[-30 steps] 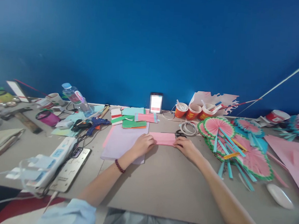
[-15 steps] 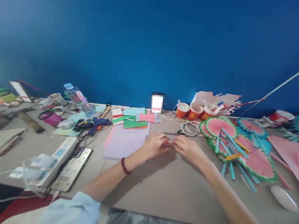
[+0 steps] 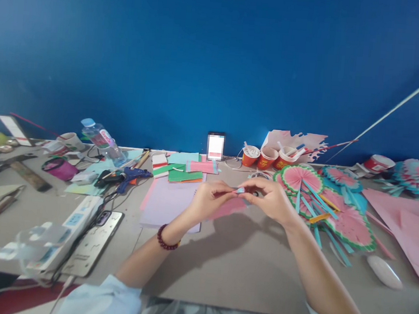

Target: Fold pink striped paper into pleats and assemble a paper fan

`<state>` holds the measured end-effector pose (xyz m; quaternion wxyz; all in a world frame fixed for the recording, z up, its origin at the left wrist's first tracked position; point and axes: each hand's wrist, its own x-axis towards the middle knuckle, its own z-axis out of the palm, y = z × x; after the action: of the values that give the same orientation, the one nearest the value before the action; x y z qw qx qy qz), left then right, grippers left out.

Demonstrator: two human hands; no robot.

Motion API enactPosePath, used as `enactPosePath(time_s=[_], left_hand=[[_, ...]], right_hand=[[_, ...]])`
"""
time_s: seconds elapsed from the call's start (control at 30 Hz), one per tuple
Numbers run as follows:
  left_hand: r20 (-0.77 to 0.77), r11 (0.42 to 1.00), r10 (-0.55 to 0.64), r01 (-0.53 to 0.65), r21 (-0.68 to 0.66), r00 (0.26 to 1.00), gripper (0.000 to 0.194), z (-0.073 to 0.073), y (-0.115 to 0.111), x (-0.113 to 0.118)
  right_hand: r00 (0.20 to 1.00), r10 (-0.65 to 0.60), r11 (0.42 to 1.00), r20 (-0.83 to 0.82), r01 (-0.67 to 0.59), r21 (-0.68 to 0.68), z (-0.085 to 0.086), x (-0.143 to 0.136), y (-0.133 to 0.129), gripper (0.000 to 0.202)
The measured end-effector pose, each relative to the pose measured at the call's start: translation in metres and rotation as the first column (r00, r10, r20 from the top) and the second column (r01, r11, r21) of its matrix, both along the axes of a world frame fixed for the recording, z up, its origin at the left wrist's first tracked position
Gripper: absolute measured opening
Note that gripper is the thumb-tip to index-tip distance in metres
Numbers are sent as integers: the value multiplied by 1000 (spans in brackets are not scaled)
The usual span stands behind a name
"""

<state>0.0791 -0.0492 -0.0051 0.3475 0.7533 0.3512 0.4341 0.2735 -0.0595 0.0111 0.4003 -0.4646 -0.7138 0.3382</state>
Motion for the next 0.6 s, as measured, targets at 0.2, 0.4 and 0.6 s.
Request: enactPosePath(time_s=[0.2,0.4,0.6], left_hand=[[-28,984,56,-50,168,998,25,8,-5,-3],[-55,978,65,-53,200,996,24,8,-5,-3],[-66,971,42,-26,236,997,25,8,-4,-3]], right_hand=[[984,31,1000,-174,-30,7,-2,-7,0,19],[972,28,998,-233,-13,66,-4,-11,2,15],[981,10,998,-194,3,63,-6,-9,1,17]])
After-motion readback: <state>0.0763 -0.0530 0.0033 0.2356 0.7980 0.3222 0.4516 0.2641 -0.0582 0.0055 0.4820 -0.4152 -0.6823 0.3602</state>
